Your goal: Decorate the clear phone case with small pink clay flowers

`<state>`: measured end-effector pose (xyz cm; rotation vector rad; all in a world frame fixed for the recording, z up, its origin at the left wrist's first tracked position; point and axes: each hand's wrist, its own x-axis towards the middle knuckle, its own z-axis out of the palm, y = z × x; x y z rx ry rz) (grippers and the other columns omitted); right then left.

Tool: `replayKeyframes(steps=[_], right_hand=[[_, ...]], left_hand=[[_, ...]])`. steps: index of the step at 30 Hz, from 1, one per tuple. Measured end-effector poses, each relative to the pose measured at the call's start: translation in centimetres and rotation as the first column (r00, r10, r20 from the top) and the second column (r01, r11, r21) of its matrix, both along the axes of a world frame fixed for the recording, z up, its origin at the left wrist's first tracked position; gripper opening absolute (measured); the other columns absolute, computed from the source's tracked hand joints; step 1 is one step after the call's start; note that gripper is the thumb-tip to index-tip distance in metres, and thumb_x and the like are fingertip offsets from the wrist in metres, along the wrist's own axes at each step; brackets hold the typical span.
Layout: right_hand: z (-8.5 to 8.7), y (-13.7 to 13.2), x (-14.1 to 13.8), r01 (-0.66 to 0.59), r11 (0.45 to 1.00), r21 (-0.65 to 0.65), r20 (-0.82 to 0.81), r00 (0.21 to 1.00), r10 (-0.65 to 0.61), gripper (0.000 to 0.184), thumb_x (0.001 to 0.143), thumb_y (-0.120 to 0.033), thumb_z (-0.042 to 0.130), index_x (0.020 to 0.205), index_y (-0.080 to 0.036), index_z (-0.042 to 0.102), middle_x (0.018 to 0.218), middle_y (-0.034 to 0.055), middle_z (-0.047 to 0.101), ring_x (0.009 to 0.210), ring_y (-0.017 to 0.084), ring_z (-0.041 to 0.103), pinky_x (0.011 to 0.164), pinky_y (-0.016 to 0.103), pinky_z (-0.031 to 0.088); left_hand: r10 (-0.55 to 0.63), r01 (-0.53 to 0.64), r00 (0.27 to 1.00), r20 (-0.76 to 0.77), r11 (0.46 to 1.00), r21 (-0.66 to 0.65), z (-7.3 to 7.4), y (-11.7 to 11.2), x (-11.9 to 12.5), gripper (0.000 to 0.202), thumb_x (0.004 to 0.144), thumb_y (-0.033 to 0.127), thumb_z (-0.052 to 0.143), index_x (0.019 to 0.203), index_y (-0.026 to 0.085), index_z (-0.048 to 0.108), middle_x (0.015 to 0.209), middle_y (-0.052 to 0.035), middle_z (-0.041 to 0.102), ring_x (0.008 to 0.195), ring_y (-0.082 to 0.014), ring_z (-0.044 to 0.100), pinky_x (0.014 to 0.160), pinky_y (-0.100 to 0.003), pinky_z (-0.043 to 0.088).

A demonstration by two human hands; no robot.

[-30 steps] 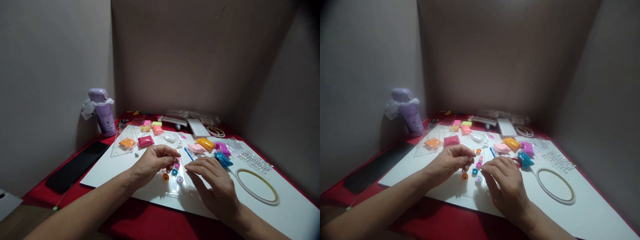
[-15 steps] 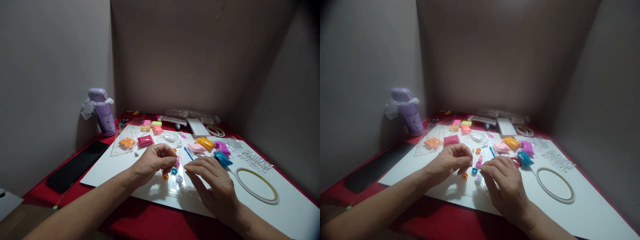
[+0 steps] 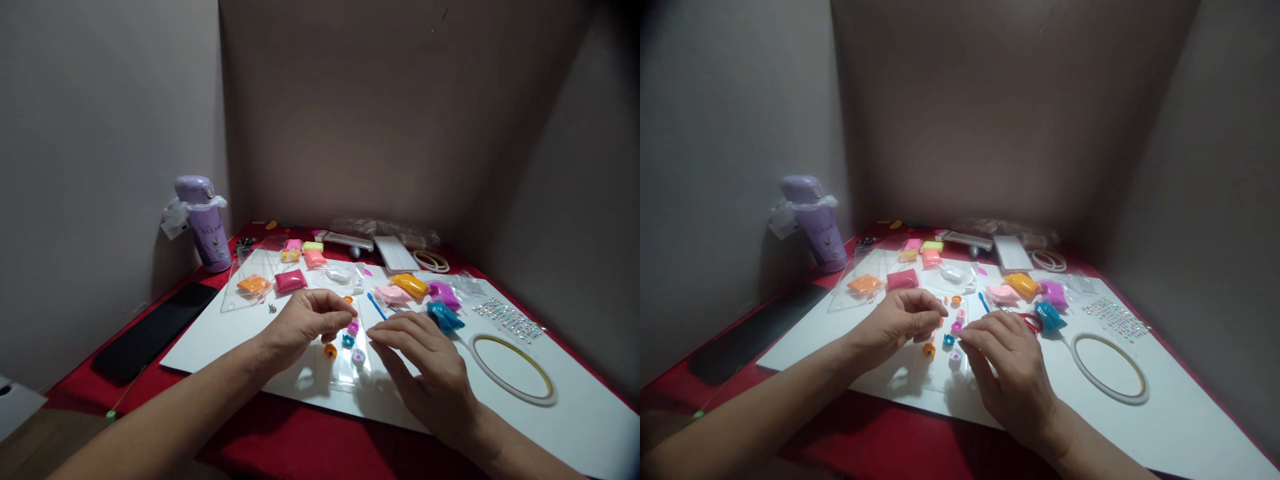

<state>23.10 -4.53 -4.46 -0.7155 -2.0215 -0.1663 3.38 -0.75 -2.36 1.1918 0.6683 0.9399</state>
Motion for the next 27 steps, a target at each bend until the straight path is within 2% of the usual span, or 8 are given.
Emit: replayKeyframes(steps=[3, 7, 13, 18, 21, 27], right_hand=[[0.03, -0.03, -0.03, 0.005, 1.000, 0.004, 0.000, 1.000, -0.005, 0.018, 0.083, -0.005, 0.060, 0.093, -0.018, 0.065, 0.080, 0.0053, 0.069, 0.075, 0.020, 0.062, 0.066, 0.036, 0.048], [-0.02, 0.05, -0.07, 0.001, 1.000, 0.001, -0.004, 1.000, -0.001, 0.019, 0.082, -0.005, 0.059, 0.094, -0.018, 0.066, 0.080, 0.0054, 0.069, 0.075, 0.021, 0.063, 0.066, 0.036, 0.048], [-0.17, 0.15, 0.02, -0.020, 1.000, -0.013, -0.009, 1.000, 0.020, 0.021, 0.081, -0.002, 0.061, 0.095, -0.017, 0.065, 0.081, 0.0068, 0.069, 0.075, 0.021, 0.061, 0.066, 0.037, 0.049], [-0.11, 0.11, -0.01, -0.028, 0.999, -0.024, -0.015, 1.000, 0.027, 0.019, 0.082, -0.003, 0.059, 0.093, -0.017, 0.065, 0.080, 0.0063, 0.069, 0.074, 0.020, 0.062, 0.065, 0.036, 0.050], [-0.05, 0.12, -0.10, -0.022, 1.000, -0.017, -0.017, 1.000, 0.022, 0.018, 0.083, -0.005, 0.059, 0.092, -0.018, 0.066, 0.078, 0.0056, 0.069, 0.073, 0.020, 0.063, 0.065, 0.035, 0.050], [-0.16, 0.11, -0.07, -0.041, 0.999, -0.026, -0.022, 0.999, 0.041, 0.021, 0.083, -0.004, 0.059, 0.095, -0.019, 0.065, 0.080, 0.0059, 0.068, 0.075, 0.020, 0.062, 0.065, 0.036, 0.051]], left_hand=[[0.012, -0.012, 1.000, -0.004, 1.000, 0.012, 0.09, -0.04, 0.05, 0.023, 0.060, 0.024, 0.084, 0.075, 0.013, 0.070, 0.060, 0.0017, 0.058, 0.052, -0.0068, 0.047, 0.053, -0.022, 0.036], [0.029, -0.028, 0.999, -0.036, 0.999, 0.029, 0.15, -0.12, 0.06, 0.023, 0.061, 0.026, 0.083, 0.074, 0.012, 0.070, 0.058, 0.0016, 0.058, 0.050, -0.0065, 0.045, 0.051, -0.022, 0.034], [-0.002, 0.002, 1.000, -0.010, 1.000, 0.006, 0.02, -0.07, 0.05, 0.040, 0.067, 0.044, 0.080, 0.063, 0.013, 0.056, 0.055, 0.0030, 0.053, 0.043, -0.0033, 0.037, 0.043, -0.019, 0.023], [-0.035, 0.034, 0.999, -0.016, 0.999, -0.009, -0.09, 0.04, -0.04, 0.046, 0.076, 0.056, 0.068, 0.076, 0.010, 0.066, 0.058, 0.0002, 0.055, 0.042, -0.0042, 0.041, 0.041, -0.019, 0.022], [-0.037, 0.037, 0.999, -0.016, 0.999, -0.015, -0.01, 0.00, -0.12, 0.042, 0.075, 0.052, 0.071, 0.081, 0.010, 0.068, 0.061, -0.0004, 0.057, 0.044, -0.0047, 0.043, 0.042, -0.019, 0.025], [-0.046, 0.046, 0.999, 0.025, 0.999, 0.003, 0.01, -0.14, -0.18, 0.026, 0.073, 0.032, 0.077, 0.088, 0.011, 0.071, 0.065, -0.0009, 0.059, 0.051, -0.0063, 0.049, 0.050, -0.020, 0.037]])
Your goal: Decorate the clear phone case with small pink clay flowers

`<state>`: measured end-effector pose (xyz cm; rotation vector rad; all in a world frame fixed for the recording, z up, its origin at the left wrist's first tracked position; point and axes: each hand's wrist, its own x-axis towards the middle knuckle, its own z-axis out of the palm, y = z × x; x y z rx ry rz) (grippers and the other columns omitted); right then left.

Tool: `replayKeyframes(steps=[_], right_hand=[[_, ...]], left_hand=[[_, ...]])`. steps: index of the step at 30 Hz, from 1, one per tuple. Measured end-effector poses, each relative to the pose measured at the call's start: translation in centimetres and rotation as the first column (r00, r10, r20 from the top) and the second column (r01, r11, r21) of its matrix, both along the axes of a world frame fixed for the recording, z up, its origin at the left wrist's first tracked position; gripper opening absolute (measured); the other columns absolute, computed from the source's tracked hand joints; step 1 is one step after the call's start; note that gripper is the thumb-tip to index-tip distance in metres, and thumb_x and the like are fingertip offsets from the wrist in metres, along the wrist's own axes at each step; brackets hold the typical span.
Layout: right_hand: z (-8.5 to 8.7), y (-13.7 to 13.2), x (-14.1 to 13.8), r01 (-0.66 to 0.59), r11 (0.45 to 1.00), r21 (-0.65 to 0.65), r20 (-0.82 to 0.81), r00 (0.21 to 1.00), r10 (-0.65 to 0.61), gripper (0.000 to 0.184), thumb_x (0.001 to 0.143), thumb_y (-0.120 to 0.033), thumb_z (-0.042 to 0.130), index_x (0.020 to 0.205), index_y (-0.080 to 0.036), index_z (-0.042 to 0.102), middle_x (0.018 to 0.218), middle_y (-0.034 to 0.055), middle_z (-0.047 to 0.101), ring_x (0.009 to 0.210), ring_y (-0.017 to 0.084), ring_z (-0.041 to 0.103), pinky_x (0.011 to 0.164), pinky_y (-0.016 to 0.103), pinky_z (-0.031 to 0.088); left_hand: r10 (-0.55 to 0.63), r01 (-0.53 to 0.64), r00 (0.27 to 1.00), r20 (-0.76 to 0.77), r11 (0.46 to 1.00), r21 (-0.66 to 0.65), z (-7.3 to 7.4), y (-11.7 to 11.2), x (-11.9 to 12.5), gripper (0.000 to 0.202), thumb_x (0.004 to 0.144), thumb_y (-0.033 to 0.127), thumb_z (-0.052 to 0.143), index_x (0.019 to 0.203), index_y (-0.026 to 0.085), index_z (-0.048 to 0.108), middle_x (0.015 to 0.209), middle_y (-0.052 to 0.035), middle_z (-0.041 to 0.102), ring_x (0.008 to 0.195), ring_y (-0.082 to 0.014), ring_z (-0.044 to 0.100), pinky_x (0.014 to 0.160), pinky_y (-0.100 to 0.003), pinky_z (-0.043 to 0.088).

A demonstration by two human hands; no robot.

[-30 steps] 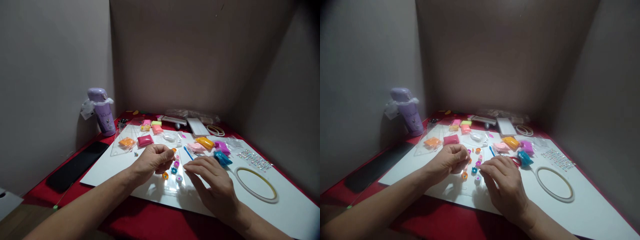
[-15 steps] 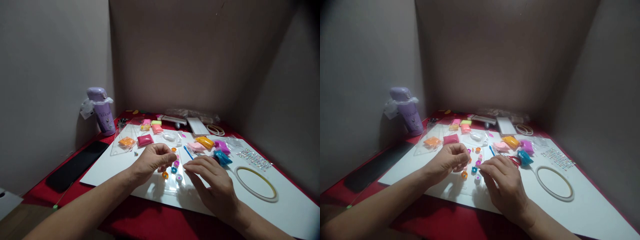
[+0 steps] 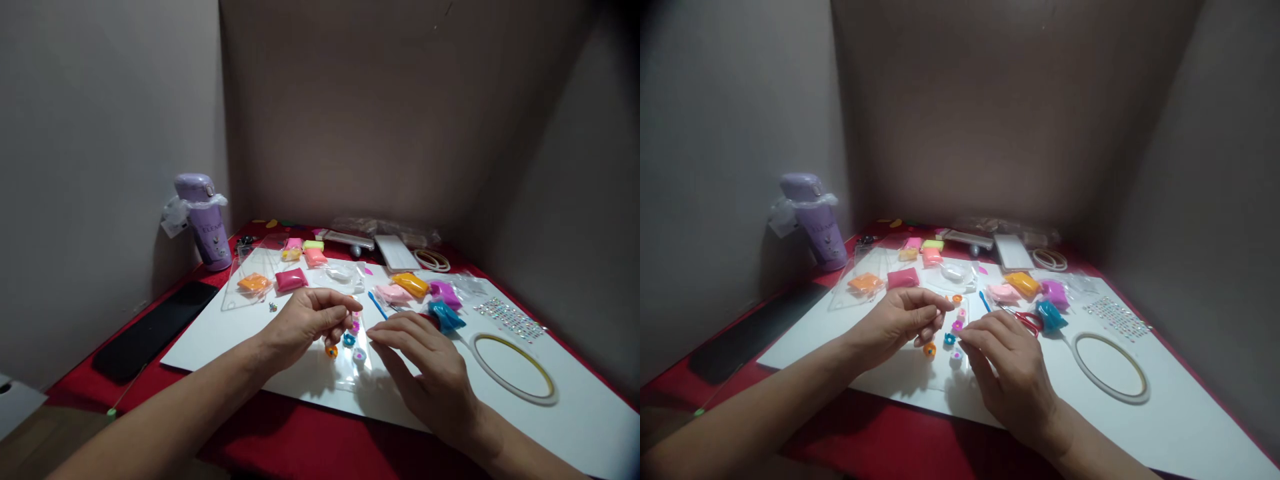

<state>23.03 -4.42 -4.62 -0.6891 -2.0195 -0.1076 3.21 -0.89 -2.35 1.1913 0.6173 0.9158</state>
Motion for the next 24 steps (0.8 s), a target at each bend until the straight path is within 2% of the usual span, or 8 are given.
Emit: replayKeyframes(steps=[9, 15, 20, 24], right_hand=[[-0.02, -0.07, 0.08, -0.004, 1.000, -0.004, 0.009, 1.000, 0.004, 0.022, 0.083, -0.003, 0.058, 0.096, -0.019, 0.065, 0.080, 0.0057, 0.068, 0.076, 0.020, 0.061, 0.065, 0.036, 0.050], [0.10, -0.05, 0.02, -0.021, 1.000, 0.000, 0.002, 1.000, 0.021, 0.022, 0.081, -0.001, 0.060, 0.095, -0.017, 0.065, 0.081, 0.0064, 0.068, 0.076, 0.020, 0.061, 0.065, 0.035, 0.050], [0.00, -0.11, 0.10, -0.032, 0.999, -0.009, 0.008, 0.999, 0.032, 0.022, 0.082, -0.001, 0.059, 0.096, -0.016, 0.064, 0.082, 0.0068, 0.068, 0.076, 0.019, 0.060, 0.066, 0.035, 0.050], [-0.04, -0.13, 0.12, -0.042, 0.999, -0.018, 0.013, 0.999, 0.042, 0.023, 0.082, 0.001, 0.059, 0.097, -0.016, 0.063, 0.083, 0.0075, 0.068, 0.077, 0.019, 0.059, 0.066, 0.036, 0.049]], left_hand=[[-0.052, 0.063, 0.994, 0.100, 0.991, -0.117, 0.27, -0.05, -0.01, 0.017, 0.078, 0.025, 0.074, 0.080, 0.010, 0.068, 0.064, -0.0017, 0.059, 0.048, -0.0046, 0.048, 0.044, -0.016, 0.033], [-0.092, 0.111, 0.989, 0.114, 0.978, -0.177, 0.17, 0.05, -0.20, 0.022, 0.080, 0.031, 0.073, 0.078, 0.010, 0.067, 0.065, -0.0012, 0.057, 0.046, -0.0034, 0.046, 0.043, -0.015, 0.029], [-0.116, 0.150, 0.982, 0.150, 0.959, -0.241, 0.32, 0.12, -0.30, 0.021, 0.077, 0.027, 0.076, 0.082, 0.010, 0.064, 0.066, -0.0005, 0.057, 0.047, -0.0024, 0.045, 0.045, -0.014, 0.032], [-0.098, 0.142, 0.978, 0.186, 0.959, -0.244, 0.43, 0.19, -0.26, 0.020, 0.079, 0.025, 0.073, 0.088, 0.010, 0.063, 0.067, -0.0007, 0.059, 0.045, -0.0028, 0.045, 0.042, -0.014, 0.032]])
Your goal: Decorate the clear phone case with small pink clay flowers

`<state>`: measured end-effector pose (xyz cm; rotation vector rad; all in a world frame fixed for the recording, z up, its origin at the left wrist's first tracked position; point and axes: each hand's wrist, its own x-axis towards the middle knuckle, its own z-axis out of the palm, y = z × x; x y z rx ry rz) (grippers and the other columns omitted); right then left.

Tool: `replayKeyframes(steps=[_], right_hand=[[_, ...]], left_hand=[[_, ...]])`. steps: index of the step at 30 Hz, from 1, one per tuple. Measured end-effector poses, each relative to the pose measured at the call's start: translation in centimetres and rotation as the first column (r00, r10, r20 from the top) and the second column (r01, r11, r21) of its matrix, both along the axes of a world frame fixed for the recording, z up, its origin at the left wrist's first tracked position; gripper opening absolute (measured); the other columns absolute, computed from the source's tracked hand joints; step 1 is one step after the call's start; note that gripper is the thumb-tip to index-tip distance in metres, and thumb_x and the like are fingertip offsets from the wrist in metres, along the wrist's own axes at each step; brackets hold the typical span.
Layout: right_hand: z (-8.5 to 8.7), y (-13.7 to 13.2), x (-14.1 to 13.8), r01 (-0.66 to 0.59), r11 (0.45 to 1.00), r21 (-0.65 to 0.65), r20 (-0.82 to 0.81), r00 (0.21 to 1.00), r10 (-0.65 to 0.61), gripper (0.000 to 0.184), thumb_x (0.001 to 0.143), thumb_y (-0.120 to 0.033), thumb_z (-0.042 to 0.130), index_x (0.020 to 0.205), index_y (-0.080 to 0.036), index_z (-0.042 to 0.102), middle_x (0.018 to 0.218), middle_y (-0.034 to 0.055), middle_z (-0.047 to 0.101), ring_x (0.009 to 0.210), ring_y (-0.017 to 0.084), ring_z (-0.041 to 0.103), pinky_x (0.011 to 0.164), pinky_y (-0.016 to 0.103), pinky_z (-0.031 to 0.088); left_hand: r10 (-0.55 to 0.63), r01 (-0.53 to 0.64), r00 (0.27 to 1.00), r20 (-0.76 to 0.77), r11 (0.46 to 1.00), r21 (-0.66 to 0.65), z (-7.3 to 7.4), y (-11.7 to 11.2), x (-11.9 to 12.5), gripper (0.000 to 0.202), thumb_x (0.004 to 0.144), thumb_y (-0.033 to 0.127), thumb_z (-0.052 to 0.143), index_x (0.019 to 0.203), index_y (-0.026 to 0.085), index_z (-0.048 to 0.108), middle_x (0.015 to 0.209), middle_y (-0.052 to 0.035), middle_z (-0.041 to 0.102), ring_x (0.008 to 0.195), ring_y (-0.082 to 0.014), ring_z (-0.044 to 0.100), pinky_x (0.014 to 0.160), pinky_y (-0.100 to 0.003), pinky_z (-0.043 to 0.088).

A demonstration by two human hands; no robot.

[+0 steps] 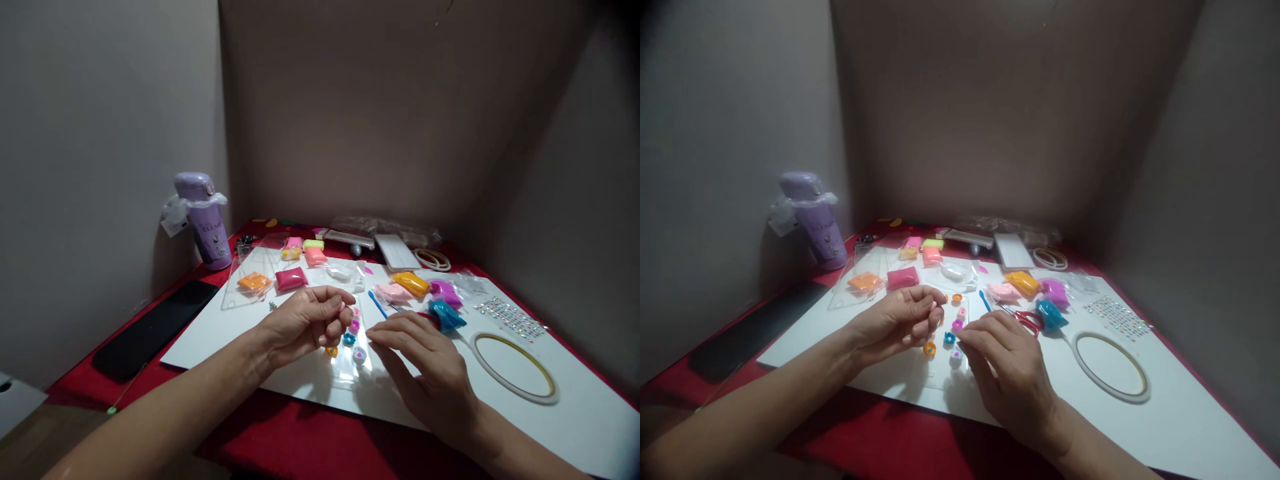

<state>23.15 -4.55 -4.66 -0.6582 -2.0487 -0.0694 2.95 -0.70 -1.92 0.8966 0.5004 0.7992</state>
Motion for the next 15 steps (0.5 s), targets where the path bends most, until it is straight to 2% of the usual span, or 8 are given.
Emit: replayKeyframes(steps=[8, 12, 15], right_hand=[[-0.14, -0.06, 0.08, -0.007, 1.000, -0.006, 0.002, 1.000, 0.007, 0.024, 0.081, 0.002, 0.059, 0.098, -0.015, 0.063, 0.083, 0.0077, 0.067, 0.078, 0.019, 0.058, 0.067, 0.035, 0.048], [-0.27, -0.05, 0.13, 0.000, 1.000, -0.010, 0.005, 1.000, 0.000, 0.024, 0.081, 0.002, 0.060, 0.098, -0.015, 0.063, 0.083, 0.0075, 0.067, 0.079, 0.019, 0.058, 0.068, 0.035, 0.048], [-0.27, 0.00, 0.14, -0.004, 1.000, -0.013, 0.006, 1.000, 0.005, 0.025, 0.081, 0.002, 0.060, 0.098, -0.015, 0.063, 0.084, 0.0075, 0.067, 0.079, 0.019, 0.058, 0.068, 0.035, 0.048]], left_hand=[[0.004, -0.004, 1.000, 0.021, 1.000, -0.012, 0.08, 0.01, 0.07, 0.015, 0.083, 0.022, 0.068, 0.083, 0.011, 0.058, 0.069, -0.0025, 0.063, 0.044, -0.0040, 0.049, 0.043, -0.015, 0.037], [-0.014, 0.014, 0.999, 0.038, 1.000, 0.001, 0.21, -0.03, 0.10, 0.022, 0.085, 0.021, 0.066, 0.073, 0.012, 0.050, 0.070, -0.0045, 0.065, 0.044, -0.0047, 0.050, 0.042, -0.015, 0.037], [-0.020, 0.019, 0.999, 0.049, 1.000, 0.014, 0.24, -0.07, 0.10, 0.022, 0.088, 0.021, 0.062, 0.072, 0.013, 0.048, 0.071, -0.0056, 0.065, 0.044, -0.0052, 0.051, 0.042, -0.015, 0.038]])
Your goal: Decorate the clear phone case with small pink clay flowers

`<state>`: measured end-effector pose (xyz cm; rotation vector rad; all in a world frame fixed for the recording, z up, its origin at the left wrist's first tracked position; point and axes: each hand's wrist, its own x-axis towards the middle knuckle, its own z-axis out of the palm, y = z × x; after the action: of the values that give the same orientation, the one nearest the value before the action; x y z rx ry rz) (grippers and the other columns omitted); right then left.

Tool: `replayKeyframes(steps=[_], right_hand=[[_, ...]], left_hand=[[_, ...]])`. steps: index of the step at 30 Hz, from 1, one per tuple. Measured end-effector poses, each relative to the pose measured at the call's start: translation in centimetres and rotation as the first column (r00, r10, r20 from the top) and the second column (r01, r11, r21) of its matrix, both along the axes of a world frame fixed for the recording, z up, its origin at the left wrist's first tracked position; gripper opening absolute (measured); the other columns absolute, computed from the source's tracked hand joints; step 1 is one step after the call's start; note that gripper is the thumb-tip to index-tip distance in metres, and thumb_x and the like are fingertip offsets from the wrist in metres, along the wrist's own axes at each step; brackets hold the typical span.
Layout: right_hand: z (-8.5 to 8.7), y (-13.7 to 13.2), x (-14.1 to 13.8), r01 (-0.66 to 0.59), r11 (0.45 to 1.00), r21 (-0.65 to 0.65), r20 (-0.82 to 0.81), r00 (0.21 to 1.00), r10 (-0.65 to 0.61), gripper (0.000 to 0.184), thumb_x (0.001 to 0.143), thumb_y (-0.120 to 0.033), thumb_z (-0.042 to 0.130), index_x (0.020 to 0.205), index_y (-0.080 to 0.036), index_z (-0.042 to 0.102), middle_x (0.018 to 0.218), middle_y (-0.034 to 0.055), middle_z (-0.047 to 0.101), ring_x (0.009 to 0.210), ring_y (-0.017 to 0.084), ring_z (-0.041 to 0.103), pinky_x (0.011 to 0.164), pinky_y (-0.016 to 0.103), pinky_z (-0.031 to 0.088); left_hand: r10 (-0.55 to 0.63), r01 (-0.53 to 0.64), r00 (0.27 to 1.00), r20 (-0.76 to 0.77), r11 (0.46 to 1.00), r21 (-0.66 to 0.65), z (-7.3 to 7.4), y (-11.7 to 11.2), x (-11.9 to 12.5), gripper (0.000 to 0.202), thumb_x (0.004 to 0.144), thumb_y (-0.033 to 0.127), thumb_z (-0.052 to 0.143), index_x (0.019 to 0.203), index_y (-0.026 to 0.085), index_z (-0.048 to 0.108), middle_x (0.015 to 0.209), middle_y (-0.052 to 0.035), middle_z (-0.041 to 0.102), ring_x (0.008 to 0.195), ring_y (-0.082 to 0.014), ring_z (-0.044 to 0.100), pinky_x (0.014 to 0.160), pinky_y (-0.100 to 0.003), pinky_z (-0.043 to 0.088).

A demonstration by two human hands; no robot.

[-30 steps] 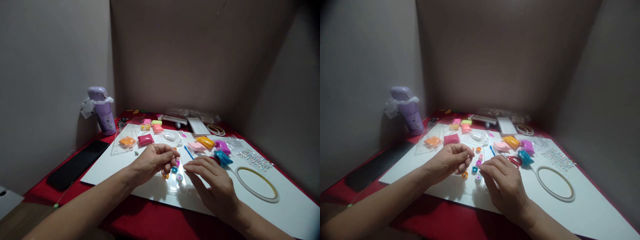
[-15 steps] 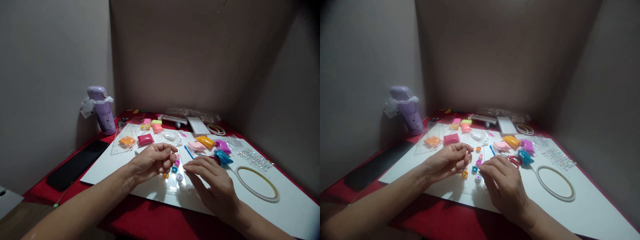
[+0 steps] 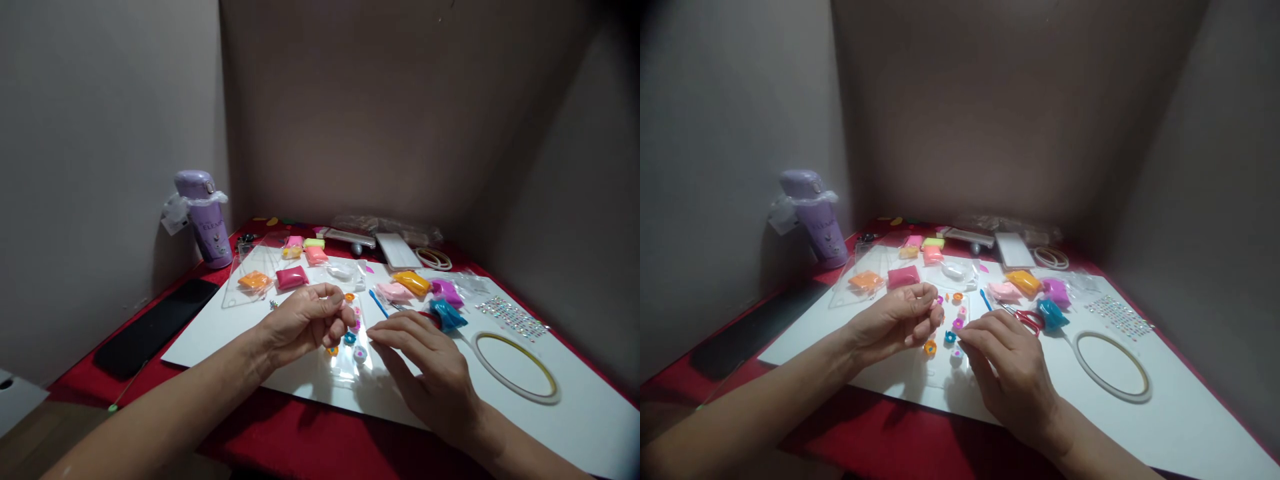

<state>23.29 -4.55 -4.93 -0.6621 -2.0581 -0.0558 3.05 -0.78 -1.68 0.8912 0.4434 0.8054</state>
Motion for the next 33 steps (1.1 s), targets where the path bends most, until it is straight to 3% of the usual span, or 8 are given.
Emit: replayKeyframes(steps=[7, 11, 14, 22, 33], right_hand=[[0.18, -0.03, -0.11, -0.001, 1.000, 0.001, -0.005, 1.000, 0.001, 0.024, 0.081, 0.002, 0.060, 0.098, -0.016, 0.063, 0.084, 0.0072, 0.067, 0.078, 0.019, 0.058, 0.067, 0.035, 0.048], [0.18, -0.03, -0.13, -0.006, 1.000, 0.007, -0.008, 1.000, 0.006, 0.025, 0.081, 0.002, 0.059, 0.099, -0.016, 0.062, 0.084, 0.0071, 0.067, 0.078, 0.019, 0.058, 0.067, 0.035, 0.048], [0.18, 0.03, -0.14, -0.007, 1.000, 0.008, -0.008, 1.000, 0.007, 0.025, 0.081, 0.002, 0.059, 0.099, -0.016, 0.062, 0.083, 0.0072, 0.067, 0.078, 0.019, 0.058, 0.067, 0.035, 0.048], [0.10, -0.05, -0.13, 0.000, 1.000, -0.001, -0.012, 1.000, 0.000, 0.024, 0.082, 0.001, 0.059, 0.098, -0.016, 0.063, 0.083, 0.0073, 0.067, 0.078, 0.020, 0.058, 0.067, 0.035, 0.048], [0.14, -0.13, 0.05, 0.014, 0.969, -0.248, -0.175, 0.983, -0.059, 0.018, 0.089, -0.012, 0.056, 0.101, -0.021, 0.065, 0.088, 0.0050, 0.068, 0.079, 0.019, 0.062, 0.069, 0.034, 0.049]], left_hand=[[0.003, -0.004, 1.000, 0.015, 1.000, 0.025, -0.16, -0.05, 0.01, 0.022, 0.093, 0.017, 0.053, 0.072, 0.011, 0.049, 0.065, -0.0052, 0.063, 0.044, -0.0052, 0.051, 0.042, -0.014, 0.039], [0.027, -0.028, 0.999, 0.029, 0.999, 0.030, -0.36, 0.04, 0.00, 0.006, 0.092, 0.015, 0.054, 0.088, 0.012, 0.052, 0.070, -0.0050, 0.065, 0.046, -0.0062, 0.054, 0.043, -0.014, 0.040], [0.035, -0.036, 0.999, 0.036, 0.999, 0.036, -0.40, 0.09, -0.02, 0.008, 0.091, 0.014, 0.056, 0.097, 0.012, 0.052, 0.071, -0.0050, 0.066, 0.046, -0.0068, 0.054, 0.043, -0.015, 0.041], [0.030, -0.030, 0.999, 0.022, 0.999, 0.018, -0.33, -0.08, -0.03, 0.012, 0.091, 0.017, 0.056, 0.093, 0.007, 0.061, 0.071, -0.0051, 0.064, 0.045, -0.0057, 0.054, 0.045, -0.016, 0.043], [-0.102, 0.109, 0.992, -0.071, 0.989, 0.104, -0.64, -0.55, 0.28, 0.026, 0.083, 0.029, 0.069, 0.098, 0.007, 0.071, 0.077, -0.0079, 0.065, 0.052, -0.0067, 0.055, 0.048, -0.017, 0.043]])
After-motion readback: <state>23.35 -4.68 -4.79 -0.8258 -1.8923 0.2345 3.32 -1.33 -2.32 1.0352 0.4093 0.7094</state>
